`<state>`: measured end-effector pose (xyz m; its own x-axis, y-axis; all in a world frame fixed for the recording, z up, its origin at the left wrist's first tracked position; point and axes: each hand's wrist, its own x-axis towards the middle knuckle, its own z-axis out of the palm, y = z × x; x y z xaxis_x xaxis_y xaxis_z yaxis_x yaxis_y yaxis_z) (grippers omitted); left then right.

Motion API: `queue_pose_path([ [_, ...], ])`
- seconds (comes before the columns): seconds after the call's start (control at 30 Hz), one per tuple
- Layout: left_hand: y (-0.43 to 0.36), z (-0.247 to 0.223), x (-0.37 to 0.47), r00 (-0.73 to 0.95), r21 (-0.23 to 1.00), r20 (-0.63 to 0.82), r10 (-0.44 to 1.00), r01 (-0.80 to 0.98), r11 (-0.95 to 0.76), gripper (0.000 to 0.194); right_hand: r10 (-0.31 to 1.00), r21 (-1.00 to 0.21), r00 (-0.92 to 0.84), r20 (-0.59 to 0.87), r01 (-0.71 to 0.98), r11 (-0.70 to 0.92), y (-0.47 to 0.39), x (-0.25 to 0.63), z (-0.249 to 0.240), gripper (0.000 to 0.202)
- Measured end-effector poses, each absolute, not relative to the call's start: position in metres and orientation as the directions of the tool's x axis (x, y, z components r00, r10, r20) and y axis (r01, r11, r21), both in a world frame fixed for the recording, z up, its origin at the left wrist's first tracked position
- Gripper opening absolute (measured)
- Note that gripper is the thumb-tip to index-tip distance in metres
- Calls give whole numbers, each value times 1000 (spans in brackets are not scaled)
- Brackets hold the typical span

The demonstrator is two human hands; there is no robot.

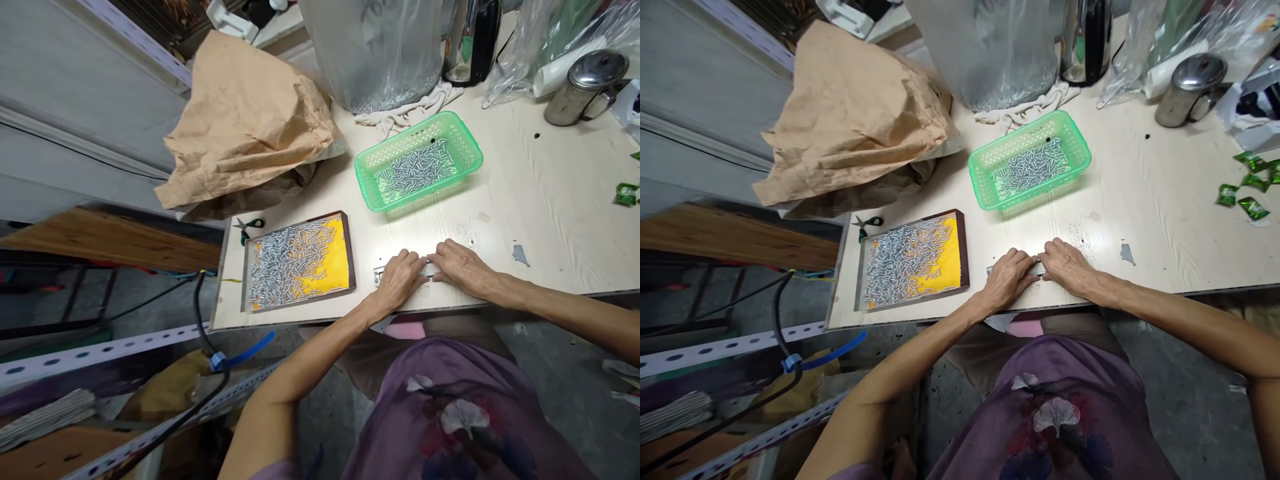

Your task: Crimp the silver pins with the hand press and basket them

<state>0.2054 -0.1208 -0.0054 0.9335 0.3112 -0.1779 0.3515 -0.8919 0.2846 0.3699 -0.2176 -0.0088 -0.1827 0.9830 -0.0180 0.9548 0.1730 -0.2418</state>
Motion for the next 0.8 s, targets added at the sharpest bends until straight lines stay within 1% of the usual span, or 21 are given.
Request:
queue_pose_path([
  [0.03,-121,-7,205,932,288,-175,316,355,-889,25,982,-249,-186,0,952,181,-219,369,-11,9],
  [0.07,-122,-8,205,930,290,-168,328,365,-885,23,982,-255,-190,22,948,189,-220,369,-13,8],
  [0.17,-123,-14,206,917,298,-140,373,398,-867,29,975,-279,-208,80,934,222,-221,368,-19,26],
  [0.23,-123,-16,207,912,299,-137,388,411,-861,31,973,-299,-212,95,926,231,-220,368,-22,31],
  [0.3,-123,-17,207,907,285,-140,397,421,-861,29,975,-317,-204,89,922,222,-217,370,-21,30],
  [0.37,-125,-18,206,903,269,-118,413,430,-862,27,976,-336,-204,75,916,218,-214,377,-19,24],
  [0.4,-128,-19,205,901,267,-93,424,433,-861,30,974,-344,-215,67,912,225,-212,381,-18,25],
  [0.5,-144,-29,200,888,292,18,459,435,-852,45,959,-361,-281,37,891,275,-204,400,-15,51],
  [0.53,-152,-34,198,883,307,53,466,430,-849,47,953,-366,-301,28,884,290,-201,406,-15,54],
  [0.6,-169,-43,195,881,344,102,462,404,-847,48,950,-371,-310,33,879,300,-196,415,-17,50],
  [0.67,-186,-49,192,893,380,114,435,365,-850,50,956,-361,-288,55,887,288,-190,420,-19,40],
  [0.73,-198,-52,191,908,405,106,404,332,-852,53,970,-332,-235,62,912,242,-182,421,-19,33],
  [0.8,-204,-51,191,916,416,97,389,318,-852,53,988,-286,-150,39,946,155,-171,416,-16,29],
])
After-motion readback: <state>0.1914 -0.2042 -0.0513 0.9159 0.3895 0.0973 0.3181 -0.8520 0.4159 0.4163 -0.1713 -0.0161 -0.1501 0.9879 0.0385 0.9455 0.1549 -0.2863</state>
